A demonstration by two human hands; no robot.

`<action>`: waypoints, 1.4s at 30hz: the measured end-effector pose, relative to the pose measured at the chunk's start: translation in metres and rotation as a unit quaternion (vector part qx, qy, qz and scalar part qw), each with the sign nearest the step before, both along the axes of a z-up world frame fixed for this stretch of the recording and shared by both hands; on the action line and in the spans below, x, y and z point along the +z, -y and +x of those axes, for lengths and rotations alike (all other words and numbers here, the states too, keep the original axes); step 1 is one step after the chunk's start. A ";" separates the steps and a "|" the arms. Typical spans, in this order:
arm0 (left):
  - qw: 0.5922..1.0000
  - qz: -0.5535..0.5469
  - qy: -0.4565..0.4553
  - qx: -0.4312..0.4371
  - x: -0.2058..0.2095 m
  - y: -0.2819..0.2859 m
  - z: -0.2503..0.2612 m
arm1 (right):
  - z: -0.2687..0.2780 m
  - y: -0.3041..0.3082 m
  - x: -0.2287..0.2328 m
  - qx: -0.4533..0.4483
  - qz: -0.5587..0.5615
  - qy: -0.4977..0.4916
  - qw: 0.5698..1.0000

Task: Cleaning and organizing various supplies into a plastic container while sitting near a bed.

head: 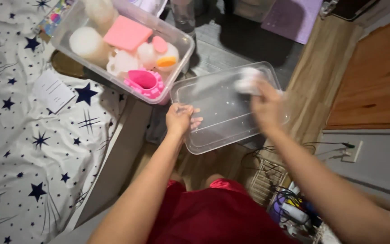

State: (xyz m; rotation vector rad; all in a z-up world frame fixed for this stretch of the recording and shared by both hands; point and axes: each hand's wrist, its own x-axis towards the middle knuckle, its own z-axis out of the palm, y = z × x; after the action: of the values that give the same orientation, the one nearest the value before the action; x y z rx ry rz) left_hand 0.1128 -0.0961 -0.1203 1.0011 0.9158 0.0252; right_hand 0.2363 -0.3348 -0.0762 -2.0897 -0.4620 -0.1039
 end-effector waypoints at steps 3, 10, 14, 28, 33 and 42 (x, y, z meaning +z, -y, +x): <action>0.998 0.048 0.042 -0.017 -0.025 0.011 0.006 | -0.037 -0.088 0.046 0.120 -0.059 0.092 0.987; 0.963 0.263 0.061 -0.015 -0.017 0.007 0.006 | -0.001 -0.087 0.042 0.212 -0.056 0.095 0.971; 0.992 0.086 0.085 0.045 0.009 0.018 -0.002 | 0.049 -0.016 0.014 0.122 -0.189 0.106 0.969; 0.978 0.173 0.116 0.009 0.096 0.040 -0.021 | -0.008 0.083 -0.067 -0.229 -0.070 -0.069 0.969; 0.935 0.221 0.268 -0.069 0.197 0.051 -0.020 | 0.004 0.152 -0.040 -0.396 0.405 -0.279 0.775; 0.810 0.529 0.232 -0.105 0.250 0.032 -0.097 | -0.023 0.203 -0.129 -0.373 0.367 -0.296 0.799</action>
State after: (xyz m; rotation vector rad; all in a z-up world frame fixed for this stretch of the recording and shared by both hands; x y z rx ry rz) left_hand 0.0158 -0.1278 0.1300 2.0160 0.2635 0.6308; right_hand 0.2130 -0.5381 -0.2048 -1.2989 0.7151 -0.0644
